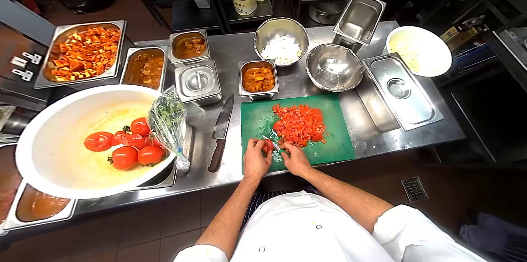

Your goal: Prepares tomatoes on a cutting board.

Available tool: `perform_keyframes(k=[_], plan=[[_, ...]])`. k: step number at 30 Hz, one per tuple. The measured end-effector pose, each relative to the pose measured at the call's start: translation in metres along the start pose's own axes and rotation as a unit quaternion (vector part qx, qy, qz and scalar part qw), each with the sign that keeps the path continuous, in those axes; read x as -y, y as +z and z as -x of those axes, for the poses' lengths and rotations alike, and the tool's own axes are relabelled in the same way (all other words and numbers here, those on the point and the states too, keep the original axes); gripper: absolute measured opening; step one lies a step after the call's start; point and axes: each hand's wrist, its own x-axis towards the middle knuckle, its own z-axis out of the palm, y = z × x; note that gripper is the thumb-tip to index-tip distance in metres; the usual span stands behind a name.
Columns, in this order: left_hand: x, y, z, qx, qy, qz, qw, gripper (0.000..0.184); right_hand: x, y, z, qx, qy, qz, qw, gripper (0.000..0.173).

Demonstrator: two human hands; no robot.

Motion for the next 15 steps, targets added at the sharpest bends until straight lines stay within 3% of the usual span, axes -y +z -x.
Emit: perform_keyframes(k=[3, 6, 8, 11, 15], plan=[[0.004, 0.002, 0.000, -0.003, 0.002, 0.010, 1.000, 0.030, -0.010, -0.006, 0.019, 0.036, -0.007, -0.003, 0.999, 0.025], [0.006, 0.000, -0.005, 0.004, 0.000, 0.019, 1.000, 0.044, -0.023, -0.015, 0.038, 0.046, -0.007, 0.020, 0.999, 0.025], [0.005, -0.001, -0.010, 0.019, -0.002, 0.021, 1.000, 0.052, -0.038, -0.020, 0.055, -0.004, -0.029, 0.055, 0.998, 0.027], [0.002, 0.001, -0.010, 0.027, 0.009, 0.012, 1.000, 0.048, -0.053, -0.015, 0.065, -0.098, -0.107, 0.148, 0.978, 0.032], [0.005, 0.013, -0.004, -0.011, 0.047, 0.003, 0.999, 0.037, -0.031, -0.005, 0.035, -0.114, -0.203, 0.238, 0.943, 0.032]])
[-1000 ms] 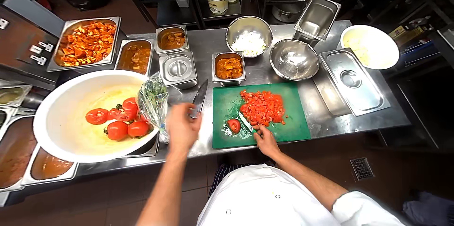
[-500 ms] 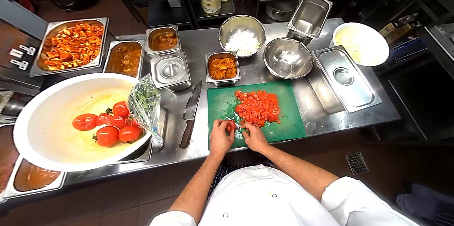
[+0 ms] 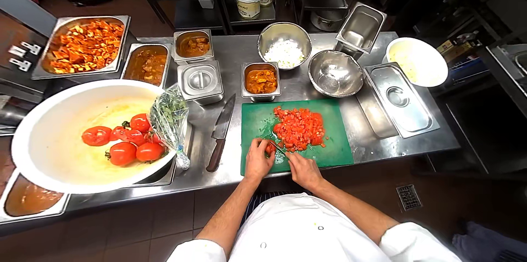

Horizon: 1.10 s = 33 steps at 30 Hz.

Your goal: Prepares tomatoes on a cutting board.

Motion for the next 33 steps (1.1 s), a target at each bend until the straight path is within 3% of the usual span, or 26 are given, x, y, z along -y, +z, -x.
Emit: perform_keyframes(k=[5, 12, 14, 17, 21, 26, 29, 33], plan=[[0.004, 0.009, 0.005, -0.037, 0.021, 0.002, 0.999, 0.030, 0.009, 0.002, -0.043, 0.070, -0.046, 0.044, 0.995, 0.041], [0.002, 0.006, 0.004, -0.034, -0.014, 0.016, 0.999, 0.042, -0.027, -0.019, 0.016, 0.124, -0.033, 0.072, 0.989, 0.043], [0.008, 0.006, 0.007, -0.040, -0.008, 0.020, 0.999, 0.042, -0.028, -0.023, 0.025, 0.099, -0.025, 0.071, 0.992, 0.039], [0.012, 0.009, 0.009, -0.049, 0.034, 0.016, 0.998, 0.027, -0.011, -0.014, 0.007, 0.041, -0.036, 0.052, 0.997, 0.036], [0.009, 0.013, 0.009, -0.063, 0.049, 0.009, 0.997, 0.015, 0.011, 0.001, -0.041, 0.073, -0.056, 0.028, 0.995, 0.039], [0.007, 0.014, 0.008, -0.061, 0.035, 0.001, 0.998, 0.021, -0.018, -0.011, -0.007, 0.121, -0.067, 0.045, 0.989, 0.041], [0.012, -0.001, -0.002, -0.010, 0.047, -0.004, 0.999, 0.037, -0.036, -0.024, 0.022, 0.113, -0.063, 0.039, 0.991, 0.036], [0.012, -0.027, -0.035, 0.139, 0.152, -0.086, 0.975, 0.063, -0.035, -0.022, 0.036, 0.012, -0.028, 0.039, 0.999, 0.031]])
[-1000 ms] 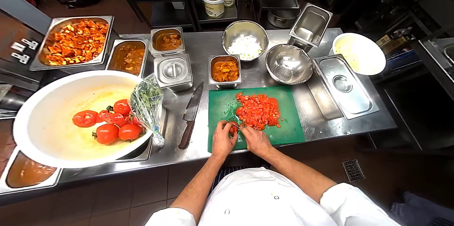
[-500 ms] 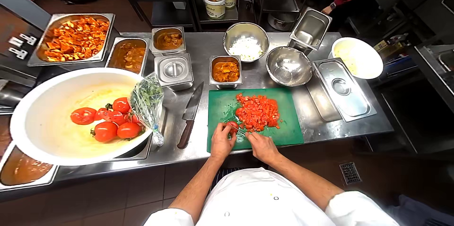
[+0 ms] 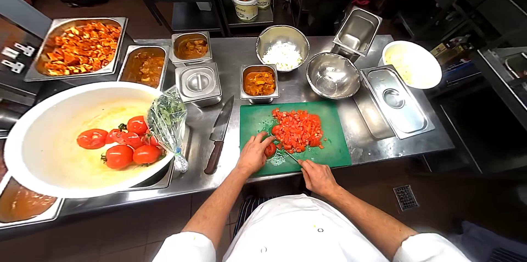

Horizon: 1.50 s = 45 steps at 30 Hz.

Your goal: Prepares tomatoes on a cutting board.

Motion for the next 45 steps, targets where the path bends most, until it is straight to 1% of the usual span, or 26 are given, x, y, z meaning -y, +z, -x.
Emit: perform_keyframes(k=[2, 4, 5, 7, 9, 11, 13, 15, 17, 20, 23, 25, 28, 29, 31, 33, 36, 39, 41, 43, 45], plan=[[0.001, -0.006, -0.009, 0.041, 0.004, -0.007, 0.999, 0.052, 0.010, 0.006, -0.006, -0.024, 0.028, 0.009, 0.999, 0.029], [-0.006, -0.003, -0.010, 0.039, -0.050, 0.016, 0.998, 0.042, 0.019, 0.010, -0.017, -0.001, 0.061, 0.010, 0.998, 0.029], [-0.012, -0.001, -0.009, 0.032, -0.097, 0.032, 0.994, 0.042, 0.022, 0.011, -0.023, 0.017, 0.079, 0.009, 0.997, 0.029], [-0.024, 0.005, -0.006, 0.005, -0.182, 0.068, 0.981, 0.047, 0.026, 0.012, -0.032, -0.003, 0.086, 0.007, 0.996, 0.027], [-0.032, 0.008, -0.001, -0.030, -0.210, 0.086, 0.973, 0.053, 0.030, 0.012, -0.040, -0.046, 0.067, 0.010, 0.997, 0.025], [-0.034, 0.013, 0.001, -0.065, -0.176, 0.098, 0.977, 0.047, 0.035, 0.011, -0.051, -0.049, 0.046, 0.008, 0.998, 0.026], [-0.030, 0.020, 0.002, -0.079, -0.110, 0.091, 0.987, 0.032, 0.040, 0.012, -0.065, -0.017, 0.031, 0.000, 0.999, 0.024], [-0.027, 0.024, 0.000, -0.081, -0.078, 0.080, 0.990, 0.026, 0.036, 0.016, -0.075, 0.024, 0.019, -0.005, 1.000, 0.027], [-0.028, 0.026, 0.001, -0.088, -0.076, 0.080, 0.990, 0.024, 0.029, 0.020, -0.070, 0.044, 0.004, -0.010, 0.999, 0.031], [-0.028, 0.028, -0.001, -0.100, -0.077, 0.076, 0.989, 0.027, 0.016, 0.016, -0.051, 0.078, -0.012, 0.001, 0.997, 0.029], [-0.028, 0.031, 0.003, -0.105, -0.095, 0.085, 0.986, 0.030, 0.003, 0.013, -0.037, 0.073, -0.032, 0.010, 0.997, 0.030], [-0.027, 0.033, 0.006, -0.124, -0.109, 0.093, 0.982, 0.033, 0.001, 0.009, -0.039, 0.073, -0.028, 0.004, 0.997, 0.029], [-0.025, 0.036, 0.004, -0.142, -0.083, 0.082, 0.983, 0.024, 0.010, 0.009, -0.055, -0.006, -0.038, -0.012, 0.999, 0.027], [-0.024, 0.038, 0.004, -0.148, -0.071, 0.075, 0.984, 0.021, 0.015, 0.011, -0.064, -0.017, -0.044, -0.022, 0.999, 0.028], [-0.023, 0.041, 0.004, -0.159, -0.062, 0.071, 0.983, 0.019, 0.022, 0.016, -0.081, 0.008, -0.049, -0.035, 0.998, 0.026], [-0.023, 0.042, 0.005, -0.170, -0.065, 0.069, 0.981, 0.018, 0.020, 0.017, -0.085, 0.045, -0.062, -0.035, 0.996, 0.027], [-0.024, 0.041, 0.005, -0.167, -0.073, 0.065, 0.981, 0.019, 0.006, 0.010, -0.064, 0.078, -0.079, -0.027, 0.993, 0.027], [-0.024, 0.041, 0.008, -0.166, -0.092, 0.078, 0.979, 0.025, -0.004, -0.005, -0.050, 0.106, -0.069, -0.033, 0.991, 0.028], [-0.024, 0.044, 0.012, -0.180, -0.093, 0.079, 0.976, 0.025, -0.001, -0.009, -0.055, 0.086, -0.060, -0.036, 0.994, 0.027], [-0.023, 0.045, 0.013, -0.196, -0.077, 0.076, 0.975, 0.018, 0.009, -0.005, -0.067, 0.053, -0.067, -0.044, 0.995, 0.027], [-0.023, 0.046, 0.012, -0.196, -0.067, 0.071, 0.976, 0.013, 0.019, 0.004, -0.076, 0.060, -0.061, -0.055, 0.995, 0.026]])
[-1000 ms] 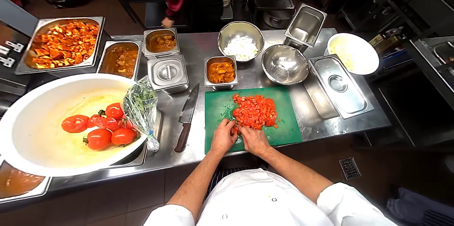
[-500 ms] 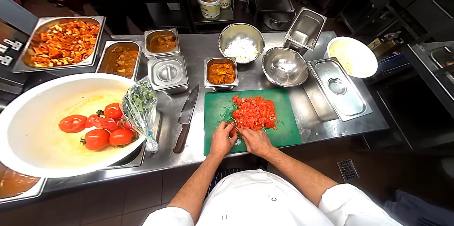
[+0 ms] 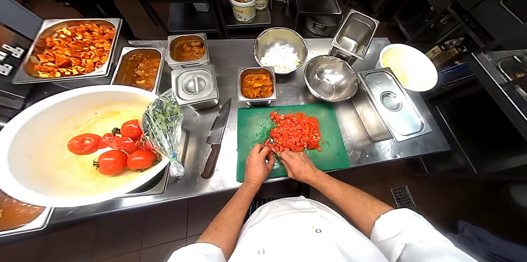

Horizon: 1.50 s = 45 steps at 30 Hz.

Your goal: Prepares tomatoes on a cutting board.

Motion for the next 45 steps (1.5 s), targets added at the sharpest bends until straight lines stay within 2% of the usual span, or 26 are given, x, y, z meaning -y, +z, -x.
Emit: perform_keyframes(k=[6, 10, 13, 16, 20, 23, 25, 27, 29, 34, 37, 40, 42, 45], plan=[[0.001, 0.003, 0.001, 0.001, -0.010, -0.006, 1.000, 0.010, -0.011, 0.009, 0.034, 0.061, 0.009, -0.011, 0.998, 0.030], [0.002, -0.004, 0.005, 0.003, -0.027, 0.006, 1.000, 0.026, -0.012, -0.001, 0.046, 0.062, 0.031, -0.022, 0.997, 0.033], [0.005, -0.004, 0.010, 0.004, -0.013, 0.008, 1.000, 0.015, 0.000, 0.003, 0.029, 0.015, 0.023, -0.022, 0.999, 0.030], [0.006, -0.002, 0.009, 0.006, -0.002, -0.002, 1.000, 0.009, 0.008, 0.015, 0.006, 0.019, 0.004, -0.014, 1.000, 0.030], [0.005, -0.005, 0.006, 0.015, -0.013, -0.007, 1.000, 0.007, 0.000, 0.018, 0.026, 0.036, -0.022, 0.003, 0.999, 0.029], [0.005, -0.007, 0.006, 0.019, -0.027, 0.004, 0.999, 0.013, -0.010, 0.010, 0.050, 0.051, -0.023, 0.005, 0.998, 0.031], [0.001, -0.014, 0.006, 0.040, -0.076, 0.000, 0.996, 0.031, -0.015, 0.010, 0.054, 0.056, -0.026, 0.014, 0.998, 0.033], [-0.006, -0.024, -0.007, 0.089, -0.148, -0.014, 0.985, 0.047, -0.020, 0.012, 0.046, 0.040, -0.033, 0.043, 0.998, 0.036], [-0.017, -0.028, -0.025, 0.141, -0.186, -0.026, 0.972, 0.050, -0.024, 0.010, 0.035, 0.030, -0.013, 0.067, 0.997, 0.035], [-0.037, -0.013, -0.077, 0.172, -0.222, 0.039, 0.959, 0.051, -0.037, -0.007, 0.030, -0.034, 0.023, 0.087, 0.995, 0.028], [-0.051, -0.012, -0.095, 0.186, -0.198, 0.078, 0.959, 0.049, -0.041, -0.023, 0.034, -0.099, 0.051, 0.090, 0.990, 0.027], [-0.075, -0.031, -0.104, 0.202, -0.131, 0.058, 0.969, 0.047, -0.044, -0.040, 0.043, -0.155, 0.105, 0.080, 0.979, 0.027], [-0.091, -0.058, -0.105, 0.193, -0.099, 0.045, 0.975, 0.045, -0.047, -0.050, 0.054, -0.160, 0.148, 0.079, 0.973, 0.031], [-0.083, -0.125, -0.096, 0.103, -0.078, 0.028, 0.991, 0.031, -0.045, -0.050, 0.060, -0.200, 0.149, 0.050, 0.967, 0.036]])
